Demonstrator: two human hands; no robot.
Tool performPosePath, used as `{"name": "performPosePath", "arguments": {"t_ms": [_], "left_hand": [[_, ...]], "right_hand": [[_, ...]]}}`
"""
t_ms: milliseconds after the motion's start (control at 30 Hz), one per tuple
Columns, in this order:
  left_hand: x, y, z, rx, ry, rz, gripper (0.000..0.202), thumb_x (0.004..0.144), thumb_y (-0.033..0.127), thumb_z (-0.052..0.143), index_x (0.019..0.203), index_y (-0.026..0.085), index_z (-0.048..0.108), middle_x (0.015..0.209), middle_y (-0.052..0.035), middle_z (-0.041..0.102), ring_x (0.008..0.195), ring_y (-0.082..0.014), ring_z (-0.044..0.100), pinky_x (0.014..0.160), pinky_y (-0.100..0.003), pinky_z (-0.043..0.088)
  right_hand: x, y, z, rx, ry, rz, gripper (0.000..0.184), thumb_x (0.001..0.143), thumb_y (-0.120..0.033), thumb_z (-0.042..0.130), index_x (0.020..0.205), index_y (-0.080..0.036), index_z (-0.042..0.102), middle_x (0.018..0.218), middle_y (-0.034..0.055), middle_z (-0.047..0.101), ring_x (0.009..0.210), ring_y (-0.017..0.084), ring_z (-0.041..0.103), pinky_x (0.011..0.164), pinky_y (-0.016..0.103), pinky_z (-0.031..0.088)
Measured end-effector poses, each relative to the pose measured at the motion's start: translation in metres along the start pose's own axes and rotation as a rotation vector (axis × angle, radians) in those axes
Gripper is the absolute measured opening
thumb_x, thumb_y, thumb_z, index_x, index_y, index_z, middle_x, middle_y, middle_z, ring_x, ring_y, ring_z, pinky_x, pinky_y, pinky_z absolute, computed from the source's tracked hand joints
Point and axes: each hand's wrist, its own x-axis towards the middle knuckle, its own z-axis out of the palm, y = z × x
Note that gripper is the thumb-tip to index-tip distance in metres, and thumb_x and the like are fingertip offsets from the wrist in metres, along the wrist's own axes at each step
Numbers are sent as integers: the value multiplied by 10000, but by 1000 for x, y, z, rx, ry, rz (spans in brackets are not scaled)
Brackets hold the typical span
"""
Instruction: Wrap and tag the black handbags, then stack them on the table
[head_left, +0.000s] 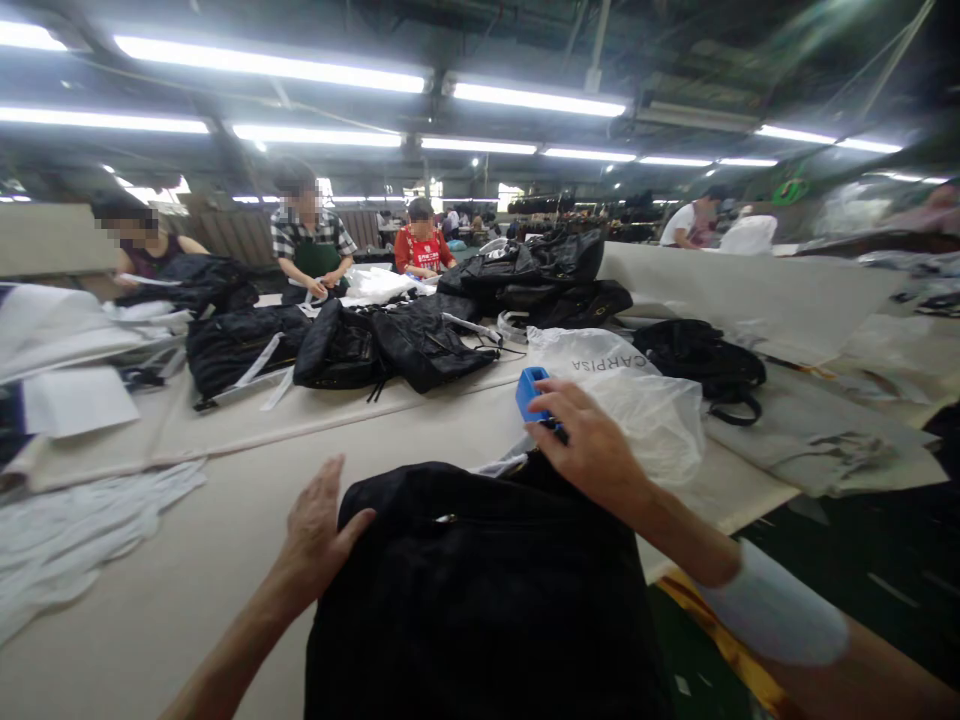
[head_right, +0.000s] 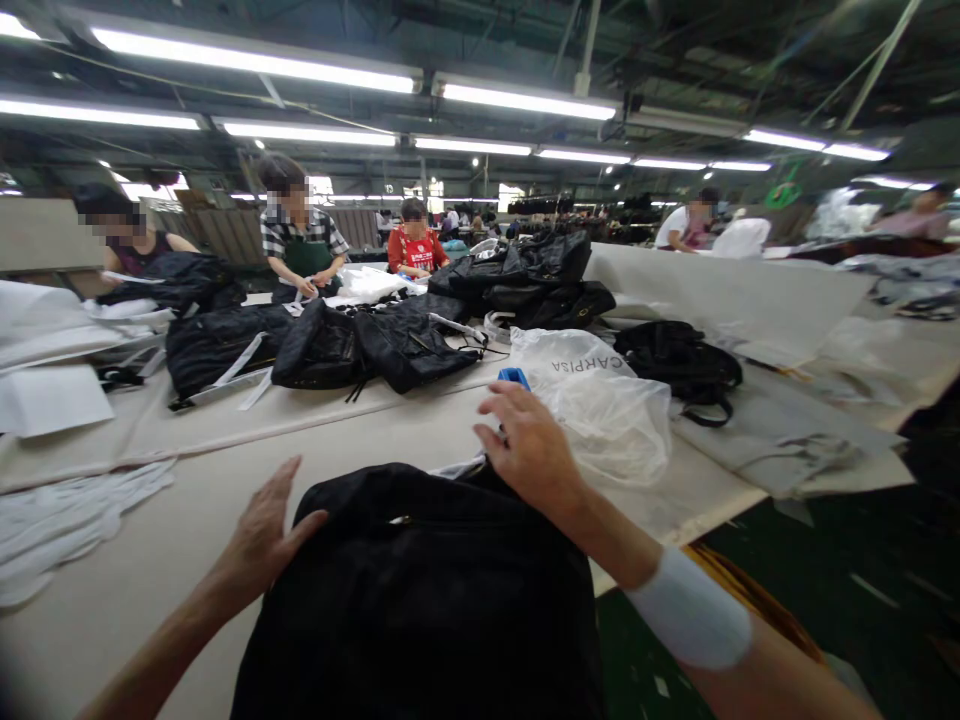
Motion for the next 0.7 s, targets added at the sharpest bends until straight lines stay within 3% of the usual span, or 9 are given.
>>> {"name": "performPosePath", "arguments": {"t_ms": [67, 100, 167, 233, 300, 400, 500, 600, 700], "left_hand": [[-13, -19, -14, -234, -170, -397, 807, 745, 624, 652, 1364, 128, 505, 1352, -234, 604, 1311, -414, 532, 1054, -567, 451], [-21, -22, -18, -405, -311, -530, 827, 731, 676, 651, 1345, 137, 526, 1321, -217, 634, 1266, -398, 578, 1025, -529, 490], [-34, -14, -17, -752, -544, -630, 790, 712, 681, 693, 1303, 172, 567, 1282, -168, 677, 1204, -348, 637, 1002, -459, 526], [-40, 4, -11, -961, -605, -596, 739, 663, 557, 806, 1268, 192, 591, 1264, -132, 698, 1175, -317, 658, 1011, -423, 529], [-37, 23, -8, -1004, -516, -549, 717, 603, 427, 874, 1226, 190, 610, 1197, -116, 731, 1100, -311, 693, 966, -420, 555], [-14, 41, -25, -970, -234, -450, 675, 537, 382, 905, 1123, 179, 640, 998, -79, 776, 894, -294, 735, 830, -421, 597], [17, 49, -63, -891, 88, -252, 642, 498, 422, 917, 1039, 181, 671, 908, -44, 773, 793, -265, 726, 775, -408, 604], [40, 42, -93, -752, 358, -72, 574, 486, 476, 907, 930, 171, 709, 914, -49, 772, 827, -274, 717, 810, -420, 602], [41, 9, -93, -561, 423, -13, 450, 556, 503, 857, 825, 168, 722, 870, -67, 773, 838, -297, 714, 845, -462, 600]], "right_hand": [[-16, 25, -17, 66, 102, 352, 336, 818, -412, 686, 1058, -180, 651, 1275, 190, 618, 1245, 359, 570, 1052, 544, 466], [-24, 35, -19, 159, 24, 540, 406, 781, -466, 714, 1057, -174, 652, 1219, 193, 647, 1173, 366, 618, 1004, 549, 503], [-39, 46, -11, 443, -291, 815, 488, 713, -512, 767, 1046, -169, 671, 1118, 171, 705, 1056, 346, 686, 954, 518, 548], [-48, 47, 3, 723, -577, 899, 508, 624, -460, 839, 1018, -174, 694, 1046, 132, 747, 1013, 318, 713, 952, 466, 564], [-44, 43, 14, 848, -584, 894, 515, 554, -392, 874, 995, -184, 707, 990, 97, 768, 968, 301, 730, 922, 440, 582], [-14, 34, 10, 829, -287, 792, 458, 588, -441, 844, 954, -193, 723, 917, 82, 777, 868, 304, 743, 831, 452, 608], [28, 24, -10, 763, 33, 507, 478, 615, -537, 809, 933, -189, 733, 932, 76, 776, 900, 314, 731, 845, 467, 601], [54, 17, -21, 603, 295, 256, 471, 650, -563, 786, 936, -193, 733, 979, 71, 768, 1005, 324, 701, 954, 504, 555], [43, 21, -3, 447, 270, 107, 363, 785, -527, 705, 968, -214, 720, 1027, 94, 751, 1101, 329, 670, 1036, 534, 500]]}}
